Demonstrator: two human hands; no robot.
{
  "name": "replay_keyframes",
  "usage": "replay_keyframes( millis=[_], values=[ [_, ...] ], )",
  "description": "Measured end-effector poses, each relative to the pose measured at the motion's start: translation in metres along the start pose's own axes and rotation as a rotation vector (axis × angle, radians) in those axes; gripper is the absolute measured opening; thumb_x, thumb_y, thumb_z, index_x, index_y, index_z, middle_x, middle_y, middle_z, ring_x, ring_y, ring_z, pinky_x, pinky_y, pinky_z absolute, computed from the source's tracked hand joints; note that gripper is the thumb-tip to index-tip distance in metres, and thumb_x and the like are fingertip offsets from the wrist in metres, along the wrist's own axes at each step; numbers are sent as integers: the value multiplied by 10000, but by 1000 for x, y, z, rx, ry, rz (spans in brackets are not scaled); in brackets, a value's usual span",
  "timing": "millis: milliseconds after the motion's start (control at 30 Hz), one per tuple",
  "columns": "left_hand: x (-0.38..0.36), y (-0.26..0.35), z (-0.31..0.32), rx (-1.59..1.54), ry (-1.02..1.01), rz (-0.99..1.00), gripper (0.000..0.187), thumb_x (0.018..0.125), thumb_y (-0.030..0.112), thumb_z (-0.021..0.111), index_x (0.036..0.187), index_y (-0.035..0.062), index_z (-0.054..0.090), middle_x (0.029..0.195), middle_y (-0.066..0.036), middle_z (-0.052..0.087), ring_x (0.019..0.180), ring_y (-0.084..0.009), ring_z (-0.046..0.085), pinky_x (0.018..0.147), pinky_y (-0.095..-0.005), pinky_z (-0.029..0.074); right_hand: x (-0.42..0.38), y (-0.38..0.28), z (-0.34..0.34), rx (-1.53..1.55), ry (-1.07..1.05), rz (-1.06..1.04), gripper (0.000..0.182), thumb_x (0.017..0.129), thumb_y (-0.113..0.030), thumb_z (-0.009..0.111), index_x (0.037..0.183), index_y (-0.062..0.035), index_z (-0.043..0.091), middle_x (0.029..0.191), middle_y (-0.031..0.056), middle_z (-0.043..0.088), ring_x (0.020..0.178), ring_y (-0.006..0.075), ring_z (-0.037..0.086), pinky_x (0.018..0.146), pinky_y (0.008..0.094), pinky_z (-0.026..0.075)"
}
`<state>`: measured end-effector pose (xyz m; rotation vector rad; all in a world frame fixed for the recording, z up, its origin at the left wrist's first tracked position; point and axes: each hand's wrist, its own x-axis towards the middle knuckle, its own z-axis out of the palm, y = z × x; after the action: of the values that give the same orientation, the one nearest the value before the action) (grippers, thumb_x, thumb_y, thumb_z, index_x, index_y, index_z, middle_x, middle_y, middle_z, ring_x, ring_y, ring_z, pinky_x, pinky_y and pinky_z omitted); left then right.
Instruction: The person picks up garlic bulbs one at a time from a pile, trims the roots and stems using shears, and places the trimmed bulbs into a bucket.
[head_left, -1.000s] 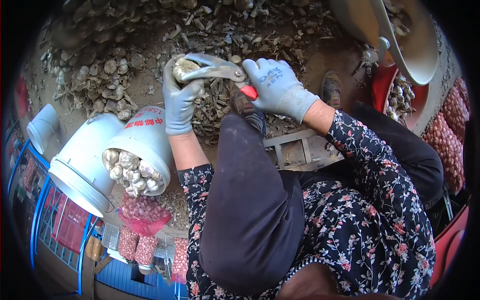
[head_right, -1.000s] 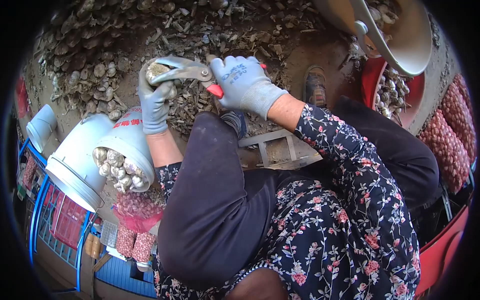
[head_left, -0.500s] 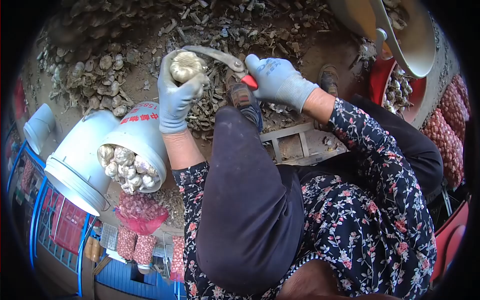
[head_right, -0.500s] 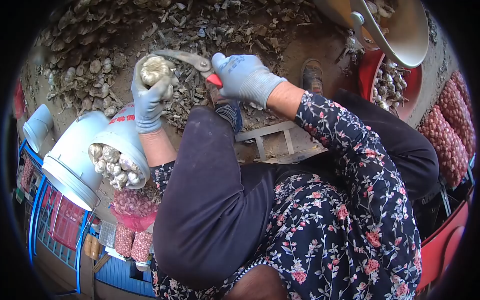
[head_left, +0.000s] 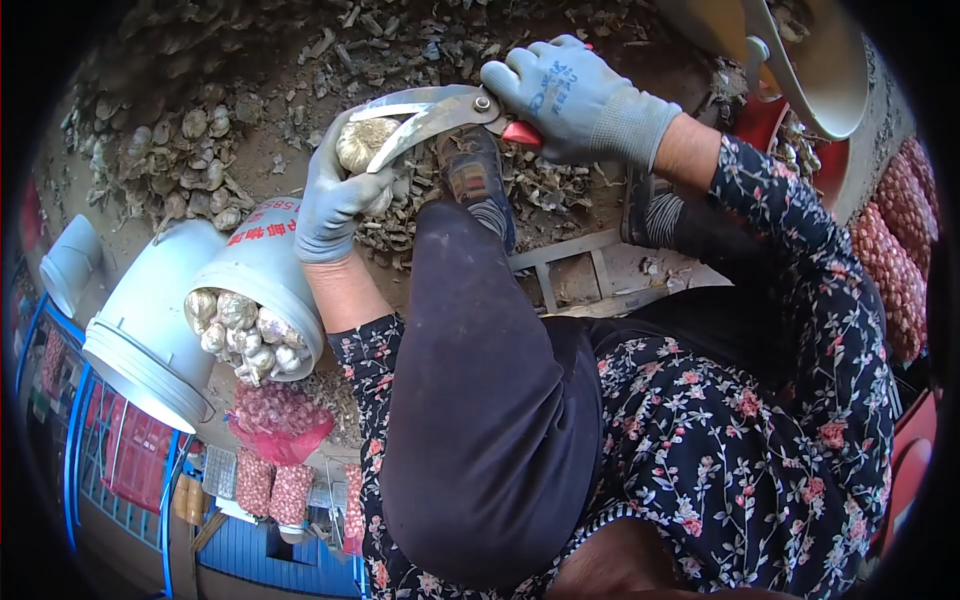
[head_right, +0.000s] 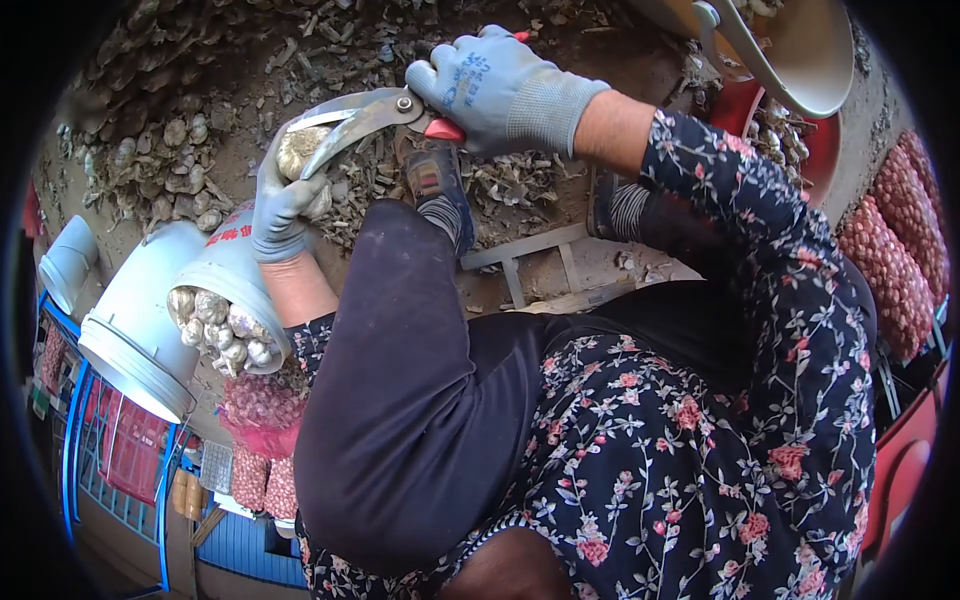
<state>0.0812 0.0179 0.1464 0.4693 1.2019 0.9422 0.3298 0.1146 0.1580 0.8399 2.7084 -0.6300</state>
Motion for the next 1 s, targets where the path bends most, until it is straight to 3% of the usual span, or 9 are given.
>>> replay_keyframes(
  millis=[200, 400, 467, 600, 667, 700, 733, 867, 1000],
  values=[
    [-1, 1, 9, 127, -8, -120, 596, 632, -74, 614, 1209, -29, 473, 822, -134, 644, 586, -169, 638, 431, -223, 450, -1, -6, 9, -2, -138, -55, 455, 766, -280, 693, 1076, -42, 460, 897, 118, 585, 865, 278, 630, 800, 397, 462],
    [7, -7, 3, -16, -144, -64, 579, 606, 31, 670, 1156, -61, 511, 893, -121, 637, 701, -183, 664, 557, -276, 559, -7, -5, 7, 41, -201, -33, 401, 788, -286, 678, 1018, -52, 448, 824, 121, 594, 758, 286, 645, 699, 408, 487],
    [7, -13, 2, -64, -116, -74, 605, 587, 76, 693, 1149, -68, 520, 870, -114, 630, 702, -182, 665, 561, -286, 568, -7, -5, 5, 136, -294, -14, 405, 796, -268, 672, 1030, -11, 465, 851, 186, 634, 829, 328, 669, 716, 431, 519],
    [5, -28, -6, -191, -250, -106, 630, 609, 142, 696, 1154, -102, 496, 743, -140, 572, 440, -165, 524, 408, -241, 473, -15, 2, 20, 298, -322, 30, 351, 790, -215, 652, 997, -7, 459, 832, 195, 631, 823, 348, 655, 716, 433, 516],
    [7, -31, -12, -149, -215, -188, 625, 645, 191, 713, 1157, -92, 494, 754, -147, 581, 477, -171, 546, 415, -246, 482, -20, 1, 26, 329, -305, 72, 315, 788, -186, 627, 982, -8, 455, 833, 189, 634, 816, 353, 646, 707, 429, 513],
    [10, -33, -24, -217, -269, -225, 626, 621, 168, 729, 1157, -69, 508, 855, -146, 617, 678, -196, 631, 573, -293, 574, -23, -1, 26, 365, -282, 82, 308, 791, -185, 613, 989, -12, 454, 835, 190, 636, 826, 346, 643, 711, 432, 509],
    [10, -31, -21, -213, -273, -217, 626, 621, 168, 729, 1157, -69, 508, 855, -146, 617, 678, -196, 631, 573, -293, 574, -23, -5, 25, 390, -309, 125, 309, 803, -198, 600, 1001, -13, 451, 831, 192, 633, 844, 341, 643, 727, 430, 508],
    [13, -37, -12, -190, -21, -121, 564, 713, 152, 730, 1203, 0, 497, 916, -148, 621, 728, -231, 668, 580, -299, 594, -26, -15, 26, 353, -159, 99, 312, 828, -231, 580, 1009, -12, 451, 845, 183, 639, 862, 331, 648, 745, 419, 513],
    [19, -35, -10, -270, 182, 233, 483, 809, 72, 652, 1261, 41, 482, 1046, -120, 595, 792, -183, 618, 625, -280, 555, -17, -17, 34, 470, -216, 298, 344, 849, -295, 606, 1007, -28, 458, 843, 203, 610, 837, 364, 622, 724, 433, 497]
  ],
)
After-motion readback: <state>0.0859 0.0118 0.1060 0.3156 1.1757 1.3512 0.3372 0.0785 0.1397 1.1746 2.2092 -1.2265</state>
